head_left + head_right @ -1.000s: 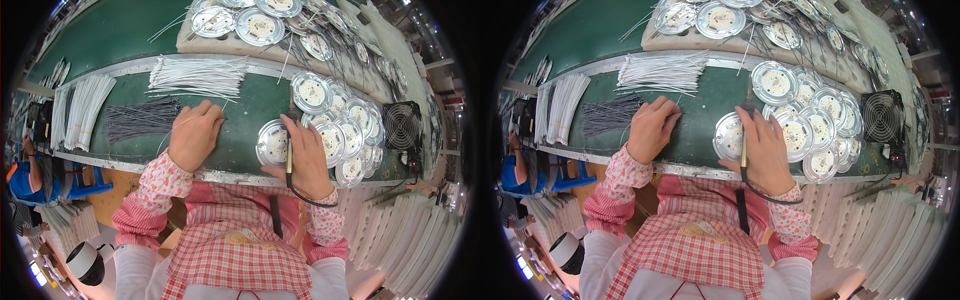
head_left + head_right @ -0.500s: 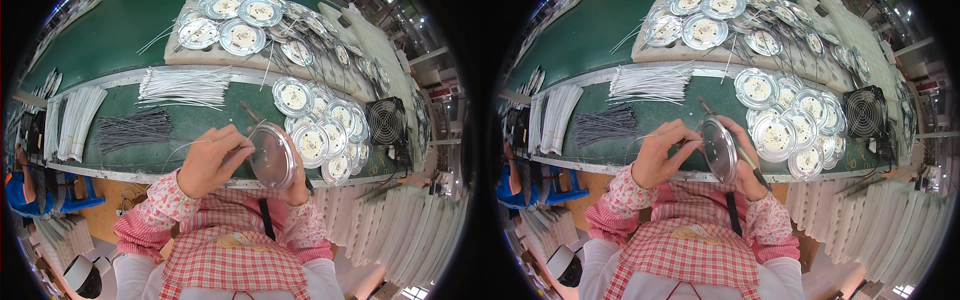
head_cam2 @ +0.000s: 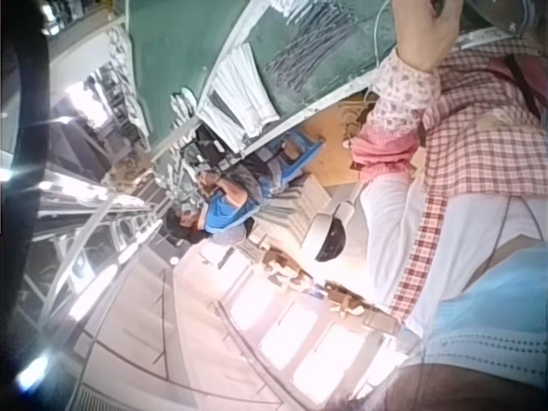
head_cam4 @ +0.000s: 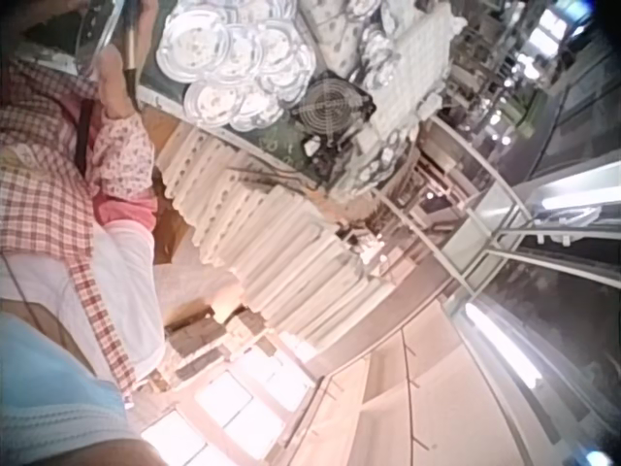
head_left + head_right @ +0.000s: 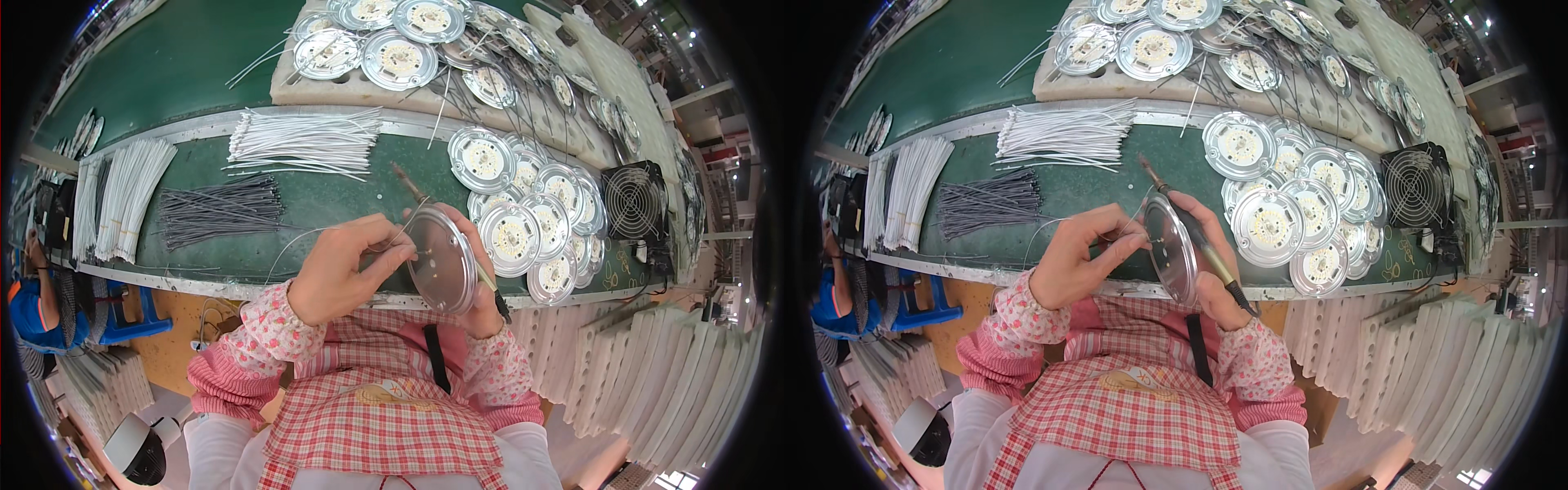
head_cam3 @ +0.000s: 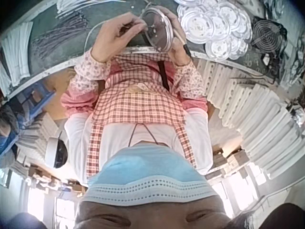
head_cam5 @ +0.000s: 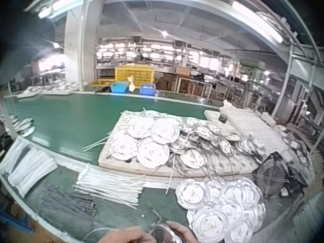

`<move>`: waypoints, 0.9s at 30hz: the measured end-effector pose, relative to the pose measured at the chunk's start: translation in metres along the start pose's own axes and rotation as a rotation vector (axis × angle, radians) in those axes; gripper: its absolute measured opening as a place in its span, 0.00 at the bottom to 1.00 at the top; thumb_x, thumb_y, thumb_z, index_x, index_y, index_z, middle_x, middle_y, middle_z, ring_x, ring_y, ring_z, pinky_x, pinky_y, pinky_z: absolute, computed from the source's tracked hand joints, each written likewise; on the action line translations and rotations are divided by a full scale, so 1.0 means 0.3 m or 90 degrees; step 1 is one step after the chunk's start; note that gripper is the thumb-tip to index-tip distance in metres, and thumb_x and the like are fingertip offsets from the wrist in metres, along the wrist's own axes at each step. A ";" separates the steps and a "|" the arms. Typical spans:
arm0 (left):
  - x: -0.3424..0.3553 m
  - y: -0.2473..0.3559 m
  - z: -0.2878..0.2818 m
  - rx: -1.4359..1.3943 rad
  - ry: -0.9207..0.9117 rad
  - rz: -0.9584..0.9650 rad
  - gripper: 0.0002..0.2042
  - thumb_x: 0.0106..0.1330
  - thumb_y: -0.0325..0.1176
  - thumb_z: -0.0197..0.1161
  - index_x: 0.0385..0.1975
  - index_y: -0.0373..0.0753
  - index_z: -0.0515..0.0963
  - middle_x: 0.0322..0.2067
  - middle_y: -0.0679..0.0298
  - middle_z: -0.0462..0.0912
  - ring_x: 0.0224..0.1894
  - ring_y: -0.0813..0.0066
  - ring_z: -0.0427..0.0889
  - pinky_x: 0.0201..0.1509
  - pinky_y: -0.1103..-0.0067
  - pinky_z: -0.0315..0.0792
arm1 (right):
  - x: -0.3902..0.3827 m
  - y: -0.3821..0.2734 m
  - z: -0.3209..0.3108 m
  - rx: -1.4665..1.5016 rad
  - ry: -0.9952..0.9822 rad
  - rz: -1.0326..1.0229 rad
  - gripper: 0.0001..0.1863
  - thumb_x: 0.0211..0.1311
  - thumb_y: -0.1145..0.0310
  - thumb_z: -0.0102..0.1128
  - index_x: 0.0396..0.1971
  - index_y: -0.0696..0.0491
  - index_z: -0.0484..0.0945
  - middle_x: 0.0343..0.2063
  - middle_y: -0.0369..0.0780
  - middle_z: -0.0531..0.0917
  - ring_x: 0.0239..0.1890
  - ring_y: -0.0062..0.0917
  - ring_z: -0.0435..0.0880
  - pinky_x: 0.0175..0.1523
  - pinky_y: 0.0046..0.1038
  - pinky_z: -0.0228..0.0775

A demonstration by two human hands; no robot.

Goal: The person arranges bundles of wires and circular LED panels on the workbench, then solders wires onto the circular LED panels one by one using a soldering iron and solder wire.

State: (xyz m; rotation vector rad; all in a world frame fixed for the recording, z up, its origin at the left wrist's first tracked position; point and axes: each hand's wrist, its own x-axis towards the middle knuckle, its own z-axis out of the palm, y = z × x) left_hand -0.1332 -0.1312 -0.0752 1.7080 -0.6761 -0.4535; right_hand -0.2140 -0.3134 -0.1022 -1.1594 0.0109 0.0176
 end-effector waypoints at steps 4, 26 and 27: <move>-0.012 -0.001 0.015 0.006 0.033 0.010 0.06 0.65 0.29 0.65 0.37 0.33 0.81 0.29 0.58 0.80 0.28 0.68 0.80 0.34 0.76 0.74 | -0.006 -0.006 0.017 0.001 0.007 0.003 0.64 0.46 0.26 0.65 0.70 0.59 0.51 0.67 0.53 0.64 0.69 0.36 0.66 0.71 0.37 0.61; -0.058 0.010 0.050 0.298 0.158 0.198 0.07 0.59 0.26 0.68 0.36 0.42 0.82 0.25 0.66 0.76 0.24 0.66 0.71 0.32 0.73 0.61 | -0.030 0.038 0.028 0.064 0.013 -0.026 0.58 0.53 0.32 0.64 0.70 0.60 0.51 0.65 0.51 0.65 0.68 0.36 0.67 0.71 0.38 0.60; -0.057 0.009 0.050 0.297 0.158 0.197 0.07 0.59 0.26 0.68 0.36 0.42 0.82 0.25 0.66 0.76 0.24 0.66 0.71 0.32 0.73 0.61 | -0.030 0.044 0.026 0.057 0.010 -0.023 0.59 0.53 0.32 0.63 0.70 0.60 0.51 0.66 0.51 0.65 0.68 0.36 0.67 0.71 0.38 0.60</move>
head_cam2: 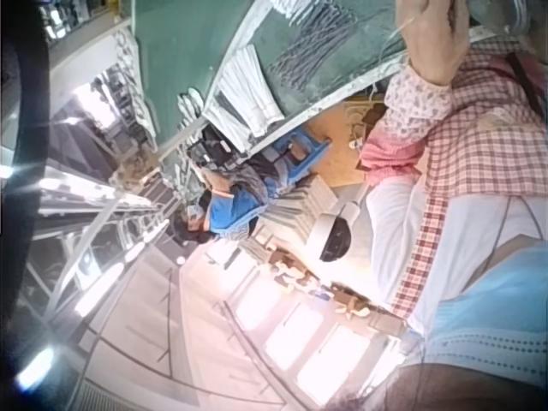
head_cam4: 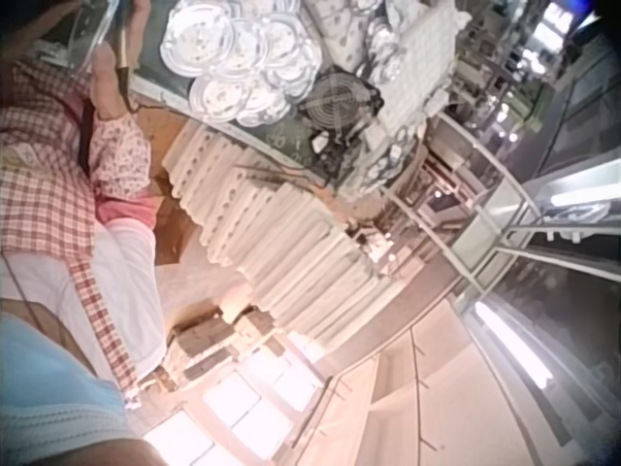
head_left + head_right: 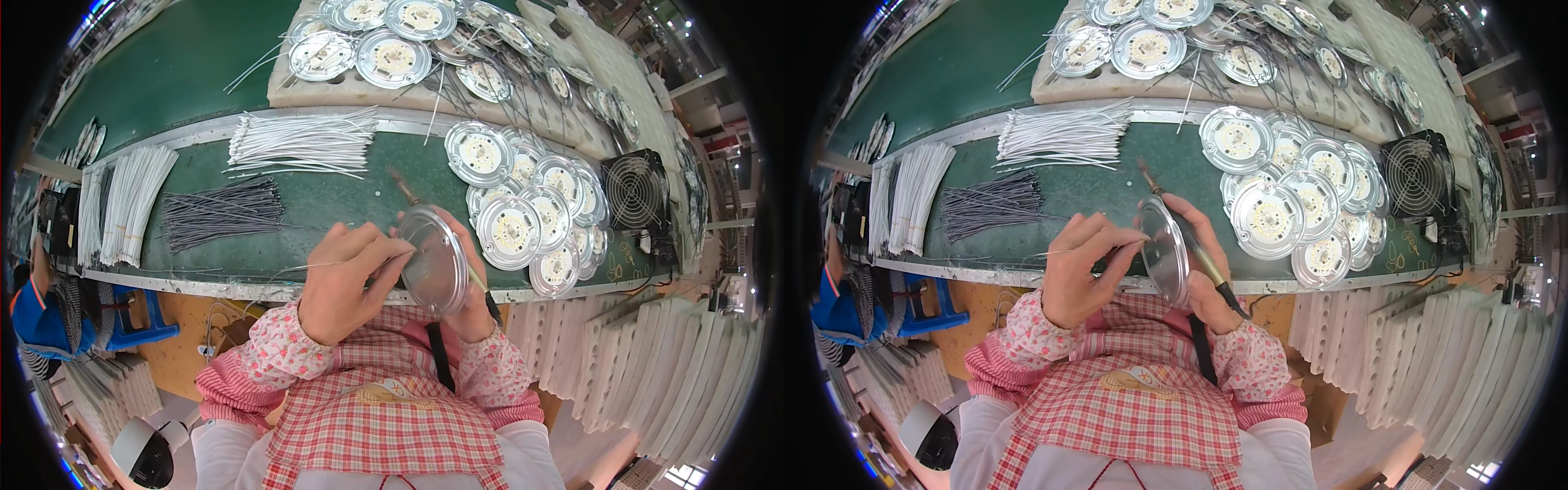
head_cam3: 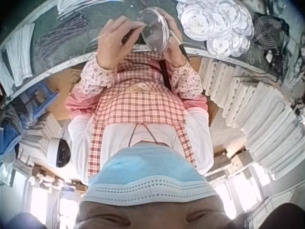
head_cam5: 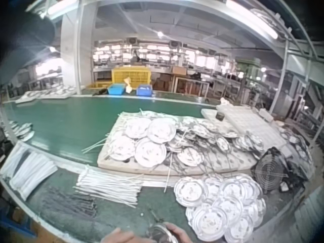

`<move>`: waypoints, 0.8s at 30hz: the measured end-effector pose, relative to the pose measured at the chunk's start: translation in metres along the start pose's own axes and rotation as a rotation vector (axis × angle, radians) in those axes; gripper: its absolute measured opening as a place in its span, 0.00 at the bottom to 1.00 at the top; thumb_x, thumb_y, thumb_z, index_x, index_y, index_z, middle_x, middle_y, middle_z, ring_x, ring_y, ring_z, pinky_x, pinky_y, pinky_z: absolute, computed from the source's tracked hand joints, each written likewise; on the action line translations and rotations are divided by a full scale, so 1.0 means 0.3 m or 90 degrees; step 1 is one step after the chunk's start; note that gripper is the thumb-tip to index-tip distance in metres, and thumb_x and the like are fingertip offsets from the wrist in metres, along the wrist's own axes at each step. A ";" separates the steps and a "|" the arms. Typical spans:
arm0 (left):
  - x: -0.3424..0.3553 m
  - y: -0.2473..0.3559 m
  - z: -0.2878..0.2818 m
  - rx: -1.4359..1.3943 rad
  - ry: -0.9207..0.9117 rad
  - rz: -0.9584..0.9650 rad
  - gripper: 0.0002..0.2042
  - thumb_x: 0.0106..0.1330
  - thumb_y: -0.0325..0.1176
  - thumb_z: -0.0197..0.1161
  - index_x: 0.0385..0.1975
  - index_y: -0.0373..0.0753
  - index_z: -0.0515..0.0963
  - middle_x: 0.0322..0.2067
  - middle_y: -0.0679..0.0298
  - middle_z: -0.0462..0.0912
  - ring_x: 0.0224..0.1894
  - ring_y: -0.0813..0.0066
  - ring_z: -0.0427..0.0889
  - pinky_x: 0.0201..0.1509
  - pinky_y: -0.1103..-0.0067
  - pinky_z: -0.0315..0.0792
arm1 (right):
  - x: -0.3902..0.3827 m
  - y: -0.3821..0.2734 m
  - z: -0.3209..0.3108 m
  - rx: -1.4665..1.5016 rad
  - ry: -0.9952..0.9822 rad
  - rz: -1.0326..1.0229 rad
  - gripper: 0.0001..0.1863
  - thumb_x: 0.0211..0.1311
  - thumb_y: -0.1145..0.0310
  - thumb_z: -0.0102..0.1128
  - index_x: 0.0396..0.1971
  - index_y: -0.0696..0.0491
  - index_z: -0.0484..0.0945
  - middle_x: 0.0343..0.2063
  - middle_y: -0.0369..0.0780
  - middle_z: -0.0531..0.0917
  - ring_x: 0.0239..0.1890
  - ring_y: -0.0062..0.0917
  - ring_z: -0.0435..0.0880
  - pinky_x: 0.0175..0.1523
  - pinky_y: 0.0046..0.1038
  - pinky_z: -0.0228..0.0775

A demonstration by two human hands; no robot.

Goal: The person arranges bundles of wires and circular LED panels on the workbench, then solders wires onto the circular LED panels one by one using a soldering iron and solder wire.

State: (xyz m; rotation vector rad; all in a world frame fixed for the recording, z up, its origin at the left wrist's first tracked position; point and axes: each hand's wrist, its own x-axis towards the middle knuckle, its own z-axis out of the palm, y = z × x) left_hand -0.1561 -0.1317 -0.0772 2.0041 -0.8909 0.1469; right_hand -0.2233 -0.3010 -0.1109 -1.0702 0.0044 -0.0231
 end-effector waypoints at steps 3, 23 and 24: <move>0.000 0.000 0.006 0.015 0.011 0.029 0.07 0.58 0.25 0.68 0.35 0.42 0.81 0.26 0.66 0.76 0.24 0.65 0.71 0.32 0.72 0.61 | -0.002 0.017 -0.012 0.041 -0.012 -0.004 0.59 0.50 0.37 0.71 0.71 0.59 0.51 0.66 0.50 0.64 0.68 0.34 0.67 0.71 0.37 0.59; 0.025 -0.106 0.052 -0.258 -0.129 -0.340 0.19 0.61 0.42 0.71 0.38 0.29 0.82 0.27 0.57 0.85 0.26 0.79 0.80 0.30 0.77 0.73 | 0.035 -0.015 -0.014 -0.803 -0.028 -0.352 0.61 0.33 0.62 0.85 0.69 0.58 0.56 0.65 0.50 0.68 0.63 0.50 0.68 0.66 0.43 0.63; 0.032 -0.115 0.058 -0.209 -0.134 -0.360 0.19 0.59 0.43 0.71 0.36 0.30 0.83 0.25 0.56 0.85 0.23 0.76 0.80 0.28 0.76 0.72 | 0.038 -0.013 -0.019 -0.799 -0.032 -0.349 0.61 0.33 0.62 0.85 0.69 0.58 0.56 0.65 0.50 0.68 0.63 0.50 0.68 0.66 0.43 0.63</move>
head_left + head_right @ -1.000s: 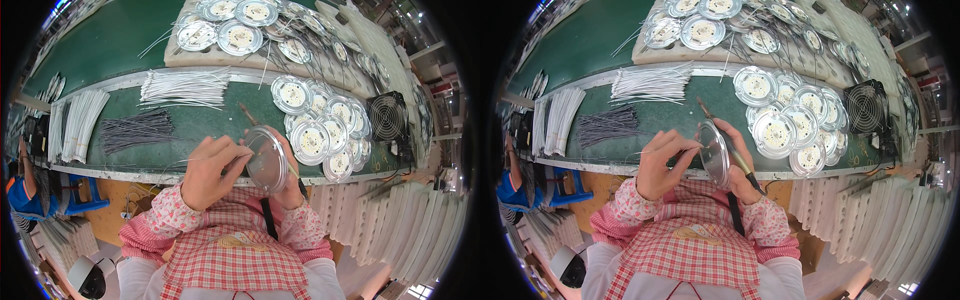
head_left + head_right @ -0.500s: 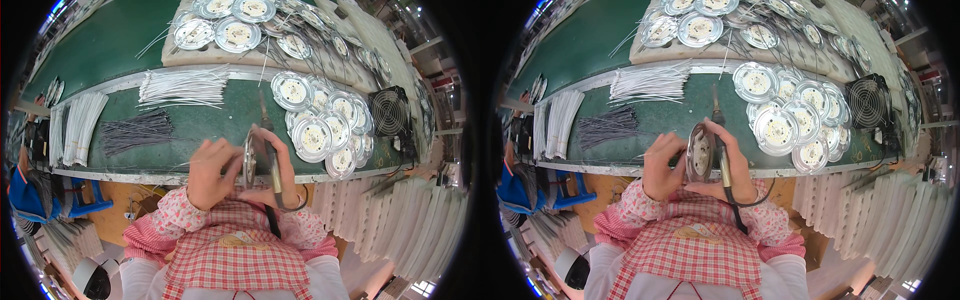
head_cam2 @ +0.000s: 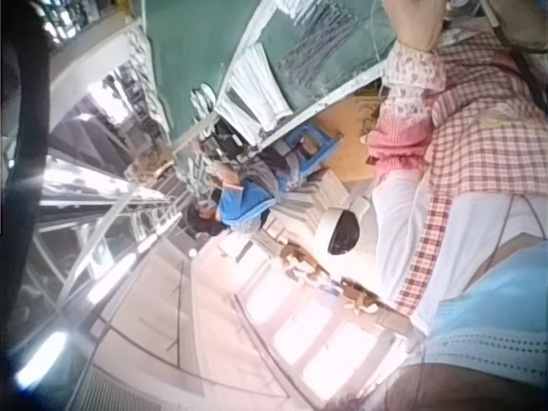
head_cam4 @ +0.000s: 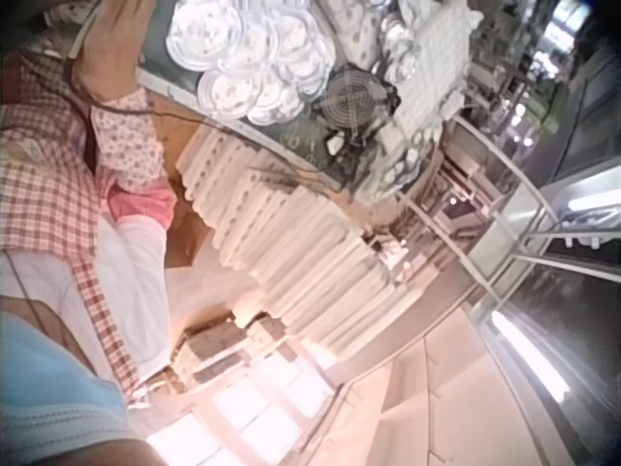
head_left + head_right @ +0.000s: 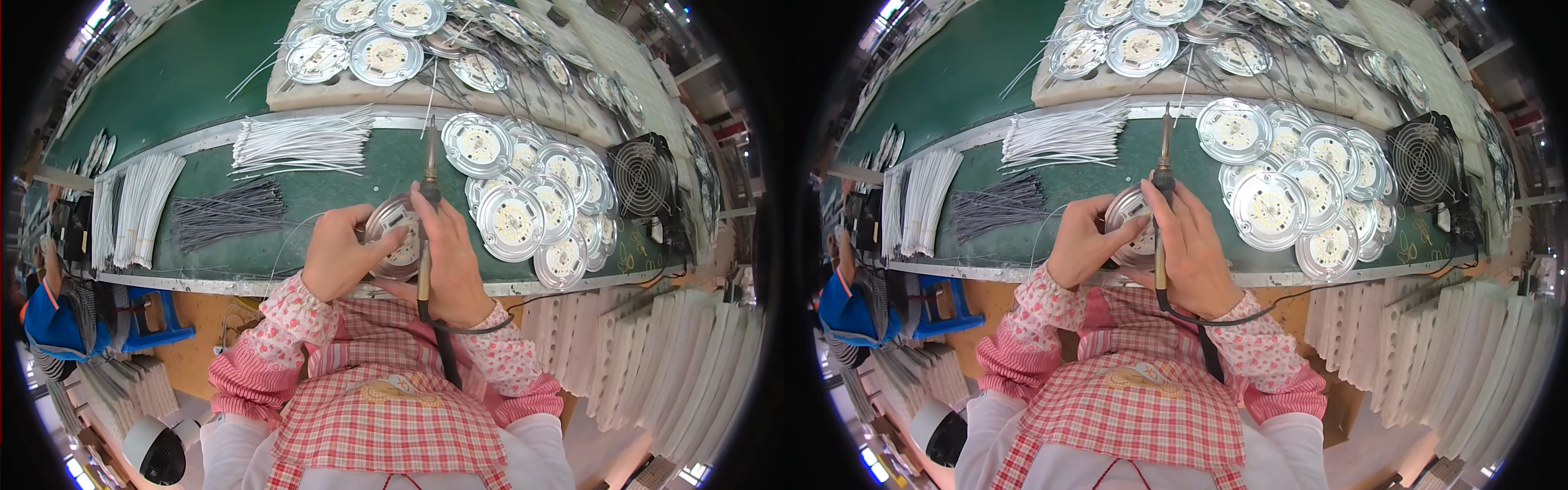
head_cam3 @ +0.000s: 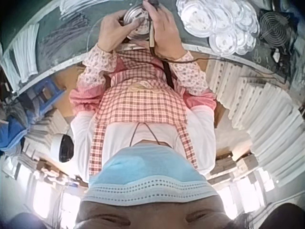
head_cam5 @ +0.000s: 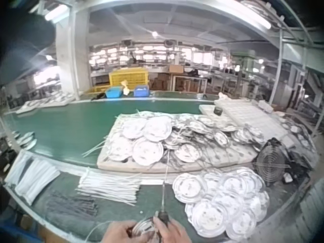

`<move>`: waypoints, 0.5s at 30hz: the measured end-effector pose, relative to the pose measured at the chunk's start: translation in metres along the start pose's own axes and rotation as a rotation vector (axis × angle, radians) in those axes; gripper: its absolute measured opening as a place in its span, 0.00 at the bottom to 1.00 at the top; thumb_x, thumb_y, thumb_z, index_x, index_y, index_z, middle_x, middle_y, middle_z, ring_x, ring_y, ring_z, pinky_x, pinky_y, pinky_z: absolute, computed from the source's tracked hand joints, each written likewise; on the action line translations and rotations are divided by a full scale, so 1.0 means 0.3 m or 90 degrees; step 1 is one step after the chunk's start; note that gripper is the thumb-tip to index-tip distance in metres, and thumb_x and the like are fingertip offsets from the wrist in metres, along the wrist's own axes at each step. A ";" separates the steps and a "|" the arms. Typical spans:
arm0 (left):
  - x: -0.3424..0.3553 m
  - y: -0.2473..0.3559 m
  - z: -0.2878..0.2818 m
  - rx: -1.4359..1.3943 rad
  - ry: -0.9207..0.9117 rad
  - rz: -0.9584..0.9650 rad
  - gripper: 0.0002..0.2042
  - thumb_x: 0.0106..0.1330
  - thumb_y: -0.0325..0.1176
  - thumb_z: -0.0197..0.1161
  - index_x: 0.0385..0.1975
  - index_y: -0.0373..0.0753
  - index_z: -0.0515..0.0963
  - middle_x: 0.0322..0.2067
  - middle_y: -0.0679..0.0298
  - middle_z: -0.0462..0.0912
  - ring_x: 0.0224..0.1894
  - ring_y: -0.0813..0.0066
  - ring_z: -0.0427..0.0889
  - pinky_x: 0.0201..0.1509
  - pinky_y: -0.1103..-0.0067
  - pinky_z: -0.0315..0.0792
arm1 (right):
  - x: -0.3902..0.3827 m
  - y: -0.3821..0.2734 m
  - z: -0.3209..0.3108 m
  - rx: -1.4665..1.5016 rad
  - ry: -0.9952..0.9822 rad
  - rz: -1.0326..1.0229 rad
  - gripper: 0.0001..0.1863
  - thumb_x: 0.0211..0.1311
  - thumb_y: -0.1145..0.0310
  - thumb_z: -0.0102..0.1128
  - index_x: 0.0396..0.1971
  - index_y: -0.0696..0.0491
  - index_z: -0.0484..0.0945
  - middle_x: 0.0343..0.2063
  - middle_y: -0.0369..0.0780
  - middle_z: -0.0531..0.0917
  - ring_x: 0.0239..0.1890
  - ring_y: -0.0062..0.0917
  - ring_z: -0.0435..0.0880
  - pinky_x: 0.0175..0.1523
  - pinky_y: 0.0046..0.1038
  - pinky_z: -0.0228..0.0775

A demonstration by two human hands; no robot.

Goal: The person arranges bundles of wires and circular LED panels on the workbench, then solders wires onto the circular LED panels one by one using a soldering iron and solder wire.

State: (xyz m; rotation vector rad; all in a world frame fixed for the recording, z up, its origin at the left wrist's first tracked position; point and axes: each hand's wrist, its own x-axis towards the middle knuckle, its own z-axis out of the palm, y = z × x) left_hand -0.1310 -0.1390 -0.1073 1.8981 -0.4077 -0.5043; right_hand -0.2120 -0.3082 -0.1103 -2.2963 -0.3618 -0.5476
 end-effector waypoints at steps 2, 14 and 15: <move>0.018 0.000 0.001 0.044 0.000 -0.033 0.18 0.57 0.43 0.72 0.35 0.32 0.83 0.26 0.58 0.84 0.25 0.73 0.80 0.31 0.74 0.71 | -0.001 0.017 0.001 -0.004 -0.028 -0.002 0.59 0.38 0.60 0.82 0.70 0.60 0.55 0.61 0.54 0.69 0.63 0.53 0.67 0.66 0.46 0.60; 0.020 -0.028 -0.057 0.377 0.152 0.315 0.05 0.58 0.31 0.68 0.23 0.39 0.80 0.30 0.69 0.77 0.38 0.67 0.74 0.44 0.70 0.61 | -0.094 0.041 -0.154 0.078 0.029 0.262 0.21 0.57 0.69 0.68 0.50 0.57 0.78 0.30 0.43 0.84 0.33 0.33 0.84 0.39 0.30 0.74; 0.028 -0.026 -0.039 0.347 0.143 0.325 0.05 0.54 0.29 0.68 0.19 0.39 0.80 0.29 0.70 0.77 0.38 0.69 0.75 0.44 0.71 0.61 | -0.097 0.023 -0.170 0.242 0.075 0.433 0.13 0.59 0.72 0.63 0.44 0.57 0.81 0.24 0.40 0.84 0.26 0.28 0.83 0.32 0.27 0.74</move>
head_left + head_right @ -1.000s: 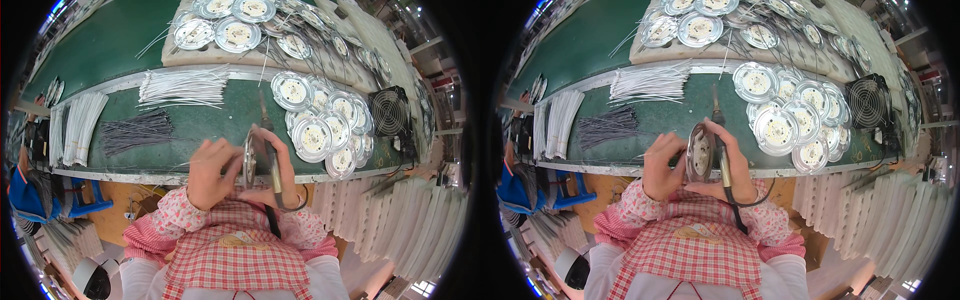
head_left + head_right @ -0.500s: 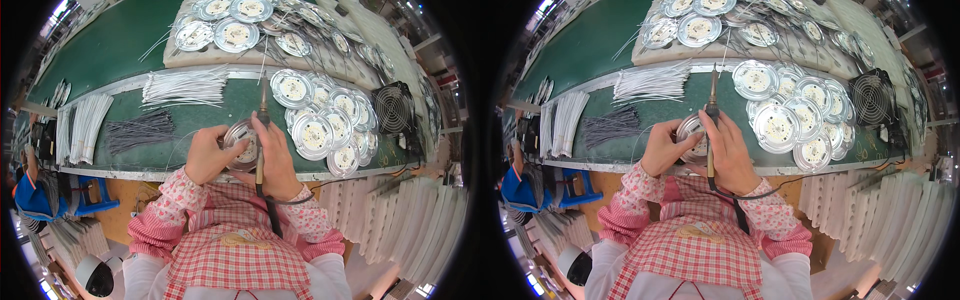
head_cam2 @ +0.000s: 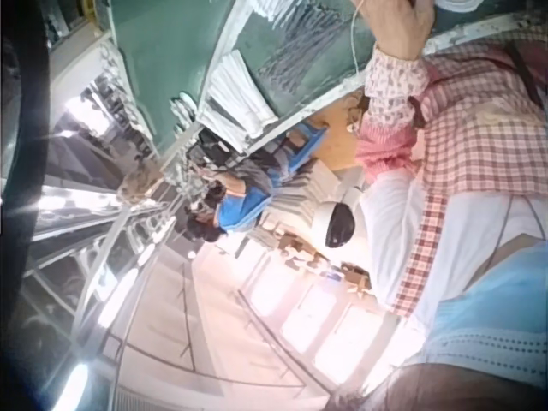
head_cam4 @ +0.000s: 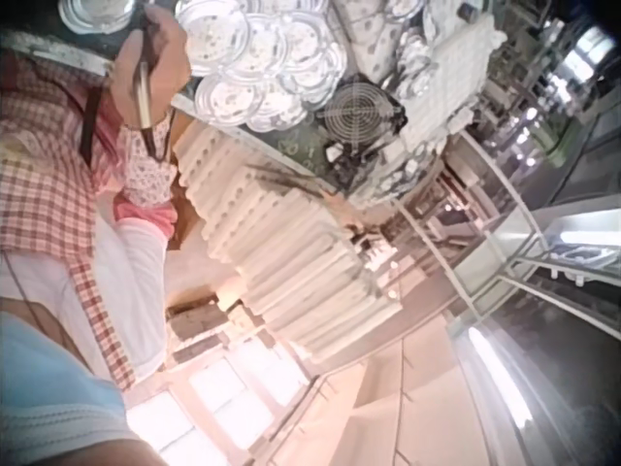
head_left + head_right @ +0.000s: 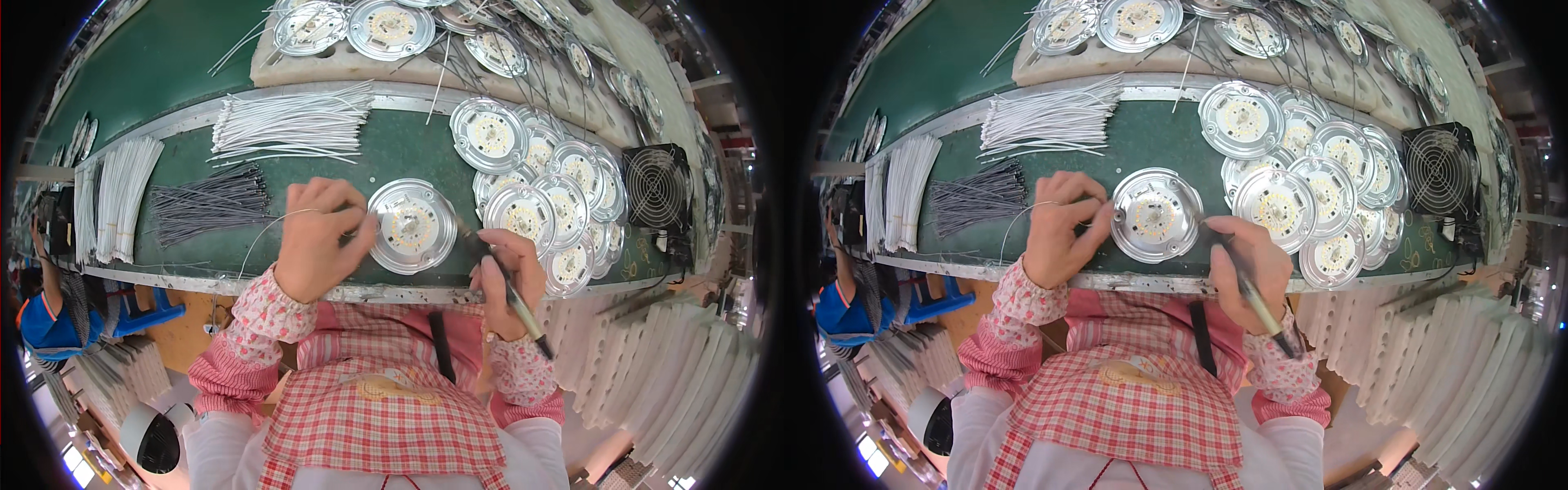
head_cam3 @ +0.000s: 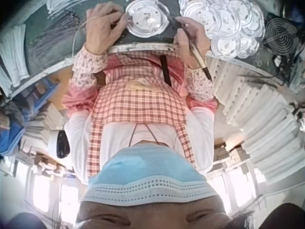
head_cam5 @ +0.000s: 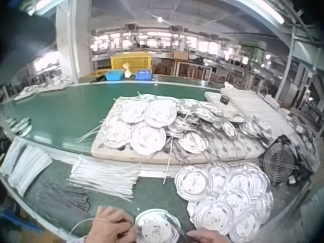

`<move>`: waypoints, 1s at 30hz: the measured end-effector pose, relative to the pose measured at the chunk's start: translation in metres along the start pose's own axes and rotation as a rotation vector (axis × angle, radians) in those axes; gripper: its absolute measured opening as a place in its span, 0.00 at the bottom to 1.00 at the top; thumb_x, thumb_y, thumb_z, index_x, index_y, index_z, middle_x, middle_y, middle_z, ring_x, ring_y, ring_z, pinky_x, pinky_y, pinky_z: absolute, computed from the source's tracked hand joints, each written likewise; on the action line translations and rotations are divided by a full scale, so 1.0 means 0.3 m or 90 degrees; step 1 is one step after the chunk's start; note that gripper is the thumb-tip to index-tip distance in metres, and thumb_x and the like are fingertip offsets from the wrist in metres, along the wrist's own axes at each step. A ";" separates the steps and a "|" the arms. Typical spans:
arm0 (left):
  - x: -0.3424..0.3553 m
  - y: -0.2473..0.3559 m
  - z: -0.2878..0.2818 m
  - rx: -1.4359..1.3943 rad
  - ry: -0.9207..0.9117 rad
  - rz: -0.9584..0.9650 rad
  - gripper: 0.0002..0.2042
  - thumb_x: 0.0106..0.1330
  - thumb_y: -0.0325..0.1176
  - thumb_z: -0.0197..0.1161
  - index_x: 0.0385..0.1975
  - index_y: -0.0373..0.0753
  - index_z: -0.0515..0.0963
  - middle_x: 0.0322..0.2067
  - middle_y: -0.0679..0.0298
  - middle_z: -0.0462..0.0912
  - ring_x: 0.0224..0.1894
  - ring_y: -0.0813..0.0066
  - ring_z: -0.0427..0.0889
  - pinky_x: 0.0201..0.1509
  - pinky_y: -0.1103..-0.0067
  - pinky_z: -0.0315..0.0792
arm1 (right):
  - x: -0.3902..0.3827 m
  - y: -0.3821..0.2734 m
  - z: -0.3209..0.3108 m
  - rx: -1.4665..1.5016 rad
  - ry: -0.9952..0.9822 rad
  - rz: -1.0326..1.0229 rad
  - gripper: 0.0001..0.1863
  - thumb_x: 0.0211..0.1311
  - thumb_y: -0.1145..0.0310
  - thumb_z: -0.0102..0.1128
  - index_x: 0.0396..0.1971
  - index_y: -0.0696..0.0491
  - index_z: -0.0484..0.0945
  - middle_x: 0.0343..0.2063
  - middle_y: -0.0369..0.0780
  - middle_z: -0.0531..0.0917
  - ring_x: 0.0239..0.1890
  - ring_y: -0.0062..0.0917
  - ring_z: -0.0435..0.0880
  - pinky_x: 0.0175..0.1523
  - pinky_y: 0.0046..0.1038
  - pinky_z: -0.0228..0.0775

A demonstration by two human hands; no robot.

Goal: The person arranges bundles of wires and circular LED panels on the workbench, then solders wires onto the circular LED panels one by one using a soldering iron and solder wire.

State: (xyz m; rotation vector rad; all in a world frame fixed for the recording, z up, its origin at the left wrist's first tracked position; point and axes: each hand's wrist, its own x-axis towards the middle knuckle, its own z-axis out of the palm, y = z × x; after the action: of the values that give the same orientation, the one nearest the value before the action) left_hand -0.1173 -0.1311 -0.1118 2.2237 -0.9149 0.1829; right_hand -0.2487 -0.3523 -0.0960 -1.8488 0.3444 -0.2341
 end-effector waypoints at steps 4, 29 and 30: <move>0.011 0.021 0.020 -0.076 -0.076 0.050 0.05 0.47 0.29 0.68 0.15 0.39 0.78 0.29 0.70 0.76 0.36 0.70 0.75 0.44 0.71 0.62 | 0.008 0.024 -0.008 -0.041 -0.080 -0.154 0.10 0.58 0.75 0.59 0.39 0.58 0.83 0.23 0.41 0.83 0.22 0.25 0.81 0.29 0.25 0.71; 0.022 0.000 0.035 -0.129 -0.147 0.041 0.06 0.49 0.28 0.67 0.16 0.37 0.78 0.29 0.67 0.75 0.33 0.69 0.74 0.39 0.71 0.63 | 0.070 0.090 -0.031 -0.058 -0.141 -0.311 0.10 0.52 0.72 0.62 0.35 0.55 0.85 0.21 0.41 0.82 0.19 0.31 0.79 0.25 0.31 0.68; 0.023 0.002 0.036 -0.134 -0.148 0.042 0.05 0.49 0.28 0.67 0.16 0.37 0.79 0.29 0.67 0.75 0.33 0.69 0.74 0.39 0.71 0.63 | 0.070 0.093 -0.032 -0.058 -0.145 -0.317 0.10 0.52 0.72 0.61 0.35 0.55 0.85 0.21 0.41 0.82 0.19 0.31 0.79 0.25 0.31 0.68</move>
State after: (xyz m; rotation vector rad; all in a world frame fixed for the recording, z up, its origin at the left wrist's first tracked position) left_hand -0.1139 -0.1423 -0.1168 2.0483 -1.0801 -0.1389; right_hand -0.2356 -0.3761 -0.1202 -2.0060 -0.2732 -0.3471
